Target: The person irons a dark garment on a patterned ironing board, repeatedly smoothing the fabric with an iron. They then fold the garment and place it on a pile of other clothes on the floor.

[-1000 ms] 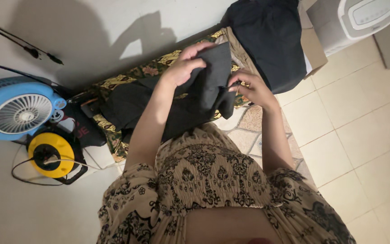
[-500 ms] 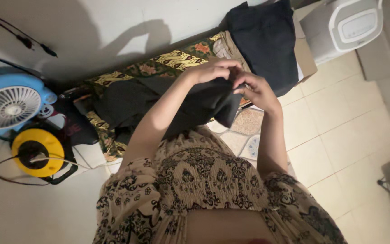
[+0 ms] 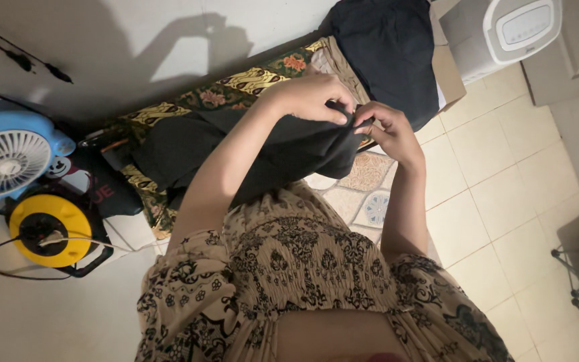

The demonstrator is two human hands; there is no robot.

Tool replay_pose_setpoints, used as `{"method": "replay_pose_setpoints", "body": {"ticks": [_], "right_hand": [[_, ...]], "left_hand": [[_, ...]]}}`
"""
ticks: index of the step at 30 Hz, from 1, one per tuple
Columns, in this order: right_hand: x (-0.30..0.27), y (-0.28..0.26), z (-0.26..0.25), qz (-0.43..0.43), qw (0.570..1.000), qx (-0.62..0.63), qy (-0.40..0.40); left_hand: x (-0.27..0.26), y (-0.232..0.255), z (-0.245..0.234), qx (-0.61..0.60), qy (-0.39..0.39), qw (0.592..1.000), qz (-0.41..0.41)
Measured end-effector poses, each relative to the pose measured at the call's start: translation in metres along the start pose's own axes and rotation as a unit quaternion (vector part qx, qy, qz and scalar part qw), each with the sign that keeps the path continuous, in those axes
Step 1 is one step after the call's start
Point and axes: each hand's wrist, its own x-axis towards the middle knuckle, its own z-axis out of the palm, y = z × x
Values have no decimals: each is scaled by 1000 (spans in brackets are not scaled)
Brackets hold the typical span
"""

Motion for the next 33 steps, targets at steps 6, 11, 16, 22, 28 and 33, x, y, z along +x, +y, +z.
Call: {"method": "replay_pose_setpoints", "body": {"ticks": [6, 11, 16, 22, 28, 33], "right_hand": [[2, 6, 1, -9, 1000, 20, 8], [5, 17, 3, -19, 998, 52, 26], [4, 28, 0, 7, 987, 152, 51], [4, 37, 1, -9, 987, 149, 62], [8, 38, 0, -7, 986, 160, 53], [15, 23, 1, 12, 987, 154, 45]], "left_hand": [[-3, 14, -2, 100, 109, 986, 71], [-9, 26, 5, 189, 235, 949, 87], [-15, 26, 15, 13, 261, 958, 116], [-25, 20, 31, -55, 322, 933, 151], [-18, -4, 36, -119, 291, 941, 123], [-16, -10, 35, -109, 297, 939, 136]]}}
